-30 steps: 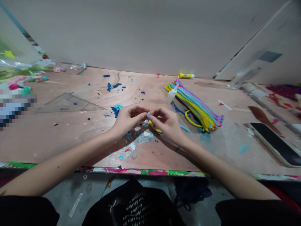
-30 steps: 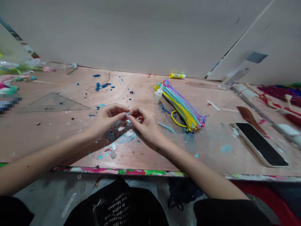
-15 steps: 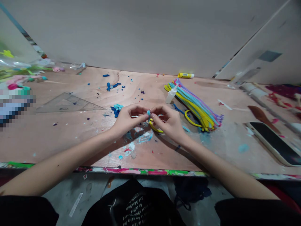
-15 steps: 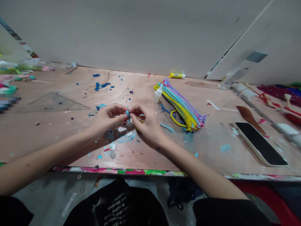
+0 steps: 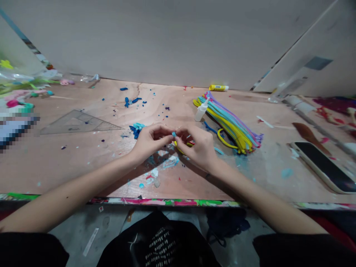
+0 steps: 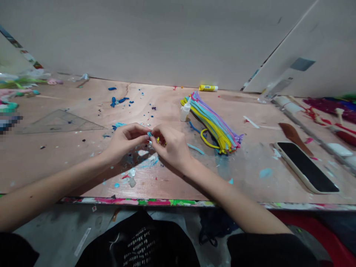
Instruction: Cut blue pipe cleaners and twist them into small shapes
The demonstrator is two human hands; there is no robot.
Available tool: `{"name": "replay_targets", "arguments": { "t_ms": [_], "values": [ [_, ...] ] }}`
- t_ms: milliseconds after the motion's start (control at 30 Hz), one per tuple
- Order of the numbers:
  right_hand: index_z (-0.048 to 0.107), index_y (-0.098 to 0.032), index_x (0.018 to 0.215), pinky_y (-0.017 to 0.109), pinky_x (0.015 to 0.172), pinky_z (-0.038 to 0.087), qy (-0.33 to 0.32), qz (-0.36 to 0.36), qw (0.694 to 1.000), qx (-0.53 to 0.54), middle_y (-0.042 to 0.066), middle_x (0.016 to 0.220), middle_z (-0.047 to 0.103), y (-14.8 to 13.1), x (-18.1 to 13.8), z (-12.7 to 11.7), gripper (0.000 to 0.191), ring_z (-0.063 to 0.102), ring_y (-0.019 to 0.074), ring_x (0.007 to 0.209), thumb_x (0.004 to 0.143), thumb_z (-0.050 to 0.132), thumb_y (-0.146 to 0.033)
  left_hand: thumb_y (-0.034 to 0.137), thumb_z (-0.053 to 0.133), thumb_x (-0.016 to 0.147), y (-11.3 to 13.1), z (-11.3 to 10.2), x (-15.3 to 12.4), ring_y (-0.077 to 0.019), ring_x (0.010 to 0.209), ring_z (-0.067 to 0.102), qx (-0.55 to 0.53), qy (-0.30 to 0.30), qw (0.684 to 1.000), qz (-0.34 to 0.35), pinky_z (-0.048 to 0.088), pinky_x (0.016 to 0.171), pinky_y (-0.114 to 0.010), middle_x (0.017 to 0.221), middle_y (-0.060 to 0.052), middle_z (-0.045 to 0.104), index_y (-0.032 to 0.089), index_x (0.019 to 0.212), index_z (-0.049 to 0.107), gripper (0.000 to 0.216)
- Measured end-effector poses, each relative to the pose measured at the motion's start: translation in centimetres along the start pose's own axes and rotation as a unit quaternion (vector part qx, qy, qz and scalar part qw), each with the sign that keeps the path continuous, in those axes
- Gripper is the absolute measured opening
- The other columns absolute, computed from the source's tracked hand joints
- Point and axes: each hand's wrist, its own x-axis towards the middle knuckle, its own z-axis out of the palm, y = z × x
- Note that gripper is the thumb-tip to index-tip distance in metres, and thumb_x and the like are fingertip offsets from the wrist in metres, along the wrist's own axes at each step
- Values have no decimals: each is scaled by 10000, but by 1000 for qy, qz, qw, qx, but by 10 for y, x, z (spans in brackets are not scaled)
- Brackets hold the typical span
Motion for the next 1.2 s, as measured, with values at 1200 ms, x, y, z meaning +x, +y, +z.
{"name": "replay_targets", "arguments": {
  "t_ms": [1200],
  "values": [
    [605, -182, 864, 307, 689, 470, 17, -100, 988, -114, 64, 817, 679, -2, 0, -2, 104, 613, 191, 765, 916, 524, -144, 281, 820, 710, -1, -3, 3, -140, 723, 693, 18, -15, 999, 46, 572, 634, -248, 835, -33, 740, 163, 858, 685, 233]
  ]
}}
